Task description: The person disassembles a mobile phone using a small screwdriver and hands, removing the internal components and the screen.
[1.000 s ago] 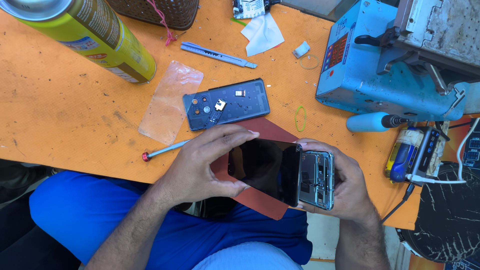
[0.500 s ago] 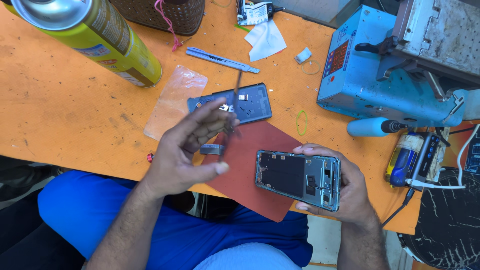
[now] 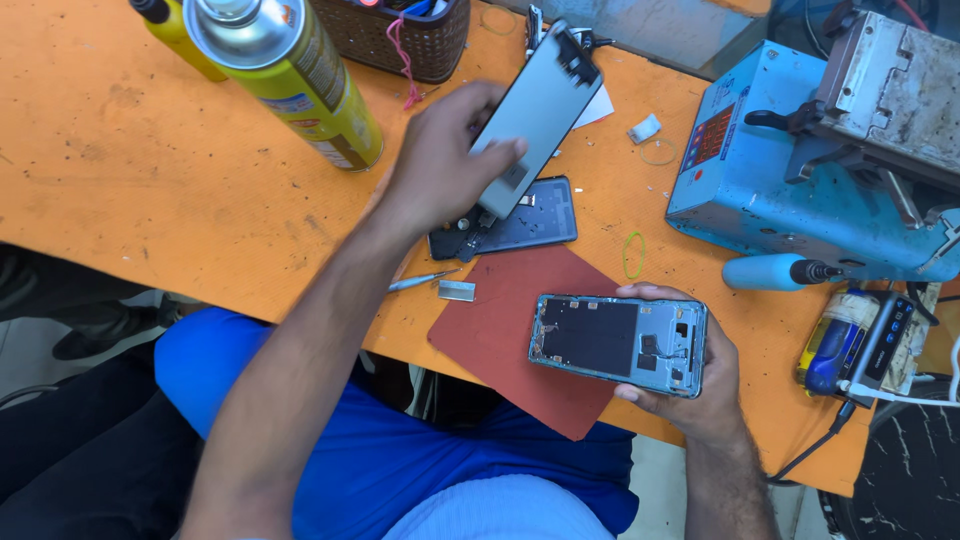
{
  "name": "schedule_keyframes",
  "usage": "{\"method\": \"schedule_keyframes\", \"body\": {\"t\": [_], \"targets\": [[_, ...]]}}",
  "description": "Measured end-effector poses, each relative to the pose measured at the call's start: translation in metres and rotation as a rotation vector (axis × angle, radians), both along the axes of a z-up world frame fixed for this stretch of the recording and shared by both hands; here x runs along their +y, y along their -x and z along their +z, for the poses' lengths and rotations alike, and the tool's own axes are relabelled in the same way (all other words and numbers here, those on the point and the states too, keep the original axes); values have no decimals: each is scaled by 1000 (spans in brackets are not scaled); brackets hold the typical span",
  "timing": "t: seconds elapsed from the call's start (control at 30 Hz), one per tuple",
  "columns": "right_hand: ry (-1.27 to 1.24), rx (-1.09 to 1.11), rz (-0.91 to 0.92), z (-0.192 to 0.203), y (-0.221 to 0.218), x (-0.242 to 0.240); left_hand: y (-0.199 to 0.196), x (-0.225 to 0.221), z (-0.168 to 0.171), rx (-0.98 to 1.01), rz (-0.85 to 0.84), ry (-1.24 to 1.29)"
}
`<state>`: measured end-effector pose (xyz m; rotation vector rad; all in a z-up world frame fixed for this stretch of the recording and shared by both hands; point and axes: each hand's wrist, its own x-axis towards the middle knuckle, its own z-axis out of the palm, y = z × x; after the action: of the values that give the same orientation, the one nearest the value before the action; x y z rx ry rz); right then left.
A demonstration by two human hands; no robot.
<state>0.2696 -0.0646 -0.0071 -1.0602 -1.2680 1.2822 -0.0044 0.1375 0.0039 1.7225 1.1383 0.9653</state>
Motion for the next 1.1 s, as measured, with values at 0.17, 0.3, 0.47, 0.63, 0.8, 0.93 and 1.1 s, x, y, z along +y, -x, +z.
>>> {"method": "schedule_keyframes", "body": {"t": [0.17,0.3,0.47,0.63,0.8,0.93,1.1], "targets": [[-36,16,3,-7,4,0,-32,49,-20,126,-41,53],[-25,39,20,-8,1,1,-46,67,-26,200,-70,-63],[-25,-5,44,-7,-2,1,-45,69,-28,400,38,-411],[-91,-53,75,-5,-2,5,-31,3,-7,244,-23,-402],[-37,-63,75,-3,-4,6,-17,-89,7,71,-363,-62],[17,7,62,-4,-5,4,-25,-135,5,9,-370,1],[133,35,-37,-7,-3,-3,-29,-148,-4,60,-296,-7]]}}
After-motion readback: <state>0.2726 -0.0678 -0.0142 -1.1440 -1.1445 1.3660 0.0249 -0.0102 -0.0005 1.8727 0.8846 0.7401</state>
